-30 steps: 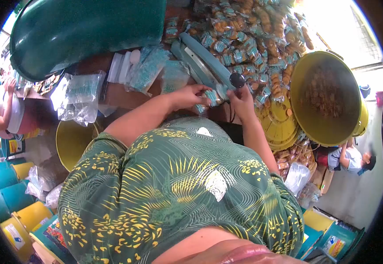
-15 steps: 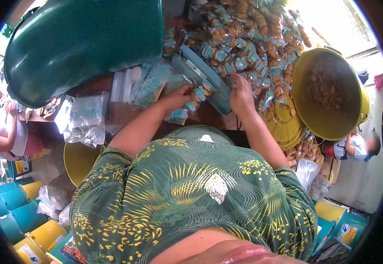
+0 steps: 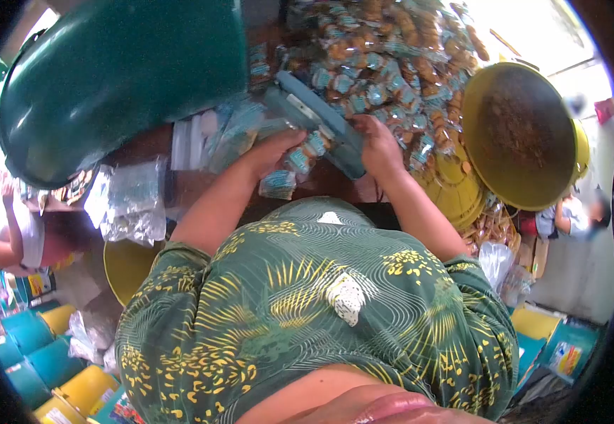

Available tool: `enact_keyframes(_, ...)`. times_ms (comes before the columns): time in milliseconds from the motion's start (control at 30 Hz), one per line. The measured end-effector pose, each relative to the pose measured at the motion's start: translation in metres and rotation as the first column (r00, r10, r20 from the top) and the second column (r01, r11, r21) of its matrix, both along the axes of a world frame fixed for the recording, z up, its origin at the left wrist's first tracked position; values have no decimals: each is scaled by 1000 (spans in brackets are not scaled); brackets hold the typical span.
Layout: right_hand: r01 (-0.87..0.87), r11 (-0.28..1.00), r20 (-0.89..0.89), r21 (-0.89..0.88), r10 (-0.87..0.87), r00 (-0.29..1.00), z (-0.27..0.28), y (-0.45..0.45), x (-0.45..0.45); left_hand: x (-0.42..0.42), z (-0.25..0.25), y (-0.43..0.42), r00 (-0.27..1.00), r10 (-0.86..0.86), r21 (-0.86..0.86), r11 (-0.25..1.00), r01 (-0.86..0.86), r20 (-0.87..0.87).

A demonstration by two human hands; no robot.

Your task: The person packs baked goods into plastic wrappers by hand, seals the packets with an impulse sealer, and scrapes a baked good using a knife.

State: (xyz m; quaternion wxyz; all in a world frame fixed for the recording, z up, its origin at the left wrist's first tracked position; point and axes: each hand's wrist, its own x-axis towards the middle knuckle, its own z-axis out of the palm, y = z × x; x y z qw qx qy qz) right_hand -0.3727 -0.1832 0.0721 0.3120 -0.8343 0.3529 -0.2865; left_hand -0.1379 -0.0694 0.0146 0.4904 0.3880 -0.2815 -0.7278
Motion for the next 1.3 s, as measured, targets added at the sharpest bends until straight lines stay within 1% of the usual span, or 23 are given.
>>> enact_keyframes(33, 2, 1000, 0, -13, -2, 1000, -5, 0, 4, 6, -9, -4, 1000, -30, -7, 1000, 30, -2)
enact_keyframes(133, 17, 998, -5, -62, -18, 1000, -30, -3, 16, 14, -19, -6, 997, 31, 67, 997, -36, 75)
enact_keyframes(167, 12, 996, -11, -86, -13, 1000, -34, -3, 23, 16, -16, -3, 969, 10, 105, 994, -37, 248)
enact_keyframes(233, 0, 993, -23, -122, -3, 1000, -33, 1, 35, 18, 10, 6, 822, -32, 157, 985, -70, 569)
enact_keyframes(300, -16, 990, -41, -138, 11, 999, -32, 9, 38, 22, 20, 13, 633, -190, 159, 982, 106, 750)
enact_keyframes(367, -39, 991, 73, -127, 49, 996, -10, 21, 35, 30, 63, 27, 438, -451, 295, 877, 379, 778)
enact_keyframes(433, -33, 995, 152, -91, 47, 987, 21, 45, 25, 53, 66, 32, 392, -538, 137, 701, 700, 746)
enact_keyframes(467, -42, 982, 132, -182, 66, 989, 14, 45, 16, 64, 75, 30, 352, -533, 144, 682, 717, 769)
enact_keyframes(533, -83, 992, 144, -95, 97, 985, -1, 46, -8, 73, 129, 28, 273, -524, 164, 642, 749, 807)
enact_keyframes(567, -107, 993, 150, -57, 115, 982, -7, 46, -19, 81, 150, 24, 463, -344, -43, 764, 644, 817)
enact_keyframes(600, -101, 991, 142, -93, 113, 983, -12, 50, -29, 85, 169, 20, 620, -140, -243, 837, 491, 772)
enact_keyframes(633, -67, 996, 122, -56, 74, 990, -18, 50, -39, 79, 183, 15, 791, 126, -487, 841, 235, 599)
enact_keyframes(667, -35, 999, 106, -22, 37, 994, -23, 48, -48, 57, 217, 11, 882, 229, -617, 783, 85, 411)
enact_keyframes(733, 16, 999, 96, 36, -20, 995, -36, 44, -68, 48, 233, -1, 898, 297, -692, 721, 11, 323)
enact_keyframes(767, 38, 997, 84, 61, -43, 996, -46, 54, -64, 58, 230, 5, 909, 324, -721, 691, -39, 262)
enact_keyframes(800, 59, 995, 87, 77, -66, 994, -50, 51, -69, 53, 223, 7, 927, 311, -687, 722, -85, 211)
enact_keyframes(900, 130, 991, 63, 11, -131, 989, -49, 39, -80, 63, 175, 21, 915, 197, -455, 890, -17, 351)
enact_keyframes(1000, 275, 952, 22, -131, -275, 961, -50, -4, -103, 58, 123, 53, 864, 293, -305, 936, -174, 408)
enact_keyframes(1067, 402, 908, -56, -116, -410, 910, -54, -47, -116, 67, 100, 82, 836, 369, -186, 929, -320, 406)
enact_keyframes(1133, 502, 856, -274, 127, -456, 847, -46, -102, -139, 66, 92, 108, 788, 437, -91, 891, -444, 434)
enact_keyframes(1167, 543, 833, -331, 102, -487, 809, -56, -131, -149, 67, 91, 123, 756, 462, -58, 867, -495, 464)
enact_keyframes(1233, 584, 795, -411, -163, -593, 692, -101, -202, -174, 63, 101, 156, 710, 520, -32, 817, -576, 475)
enact_keyframes(1300, 556, 718, -442, -419, -696, 566, -160, -275, -204, 62, 105, 183, 656, 557, -13, 767, -641, 510)
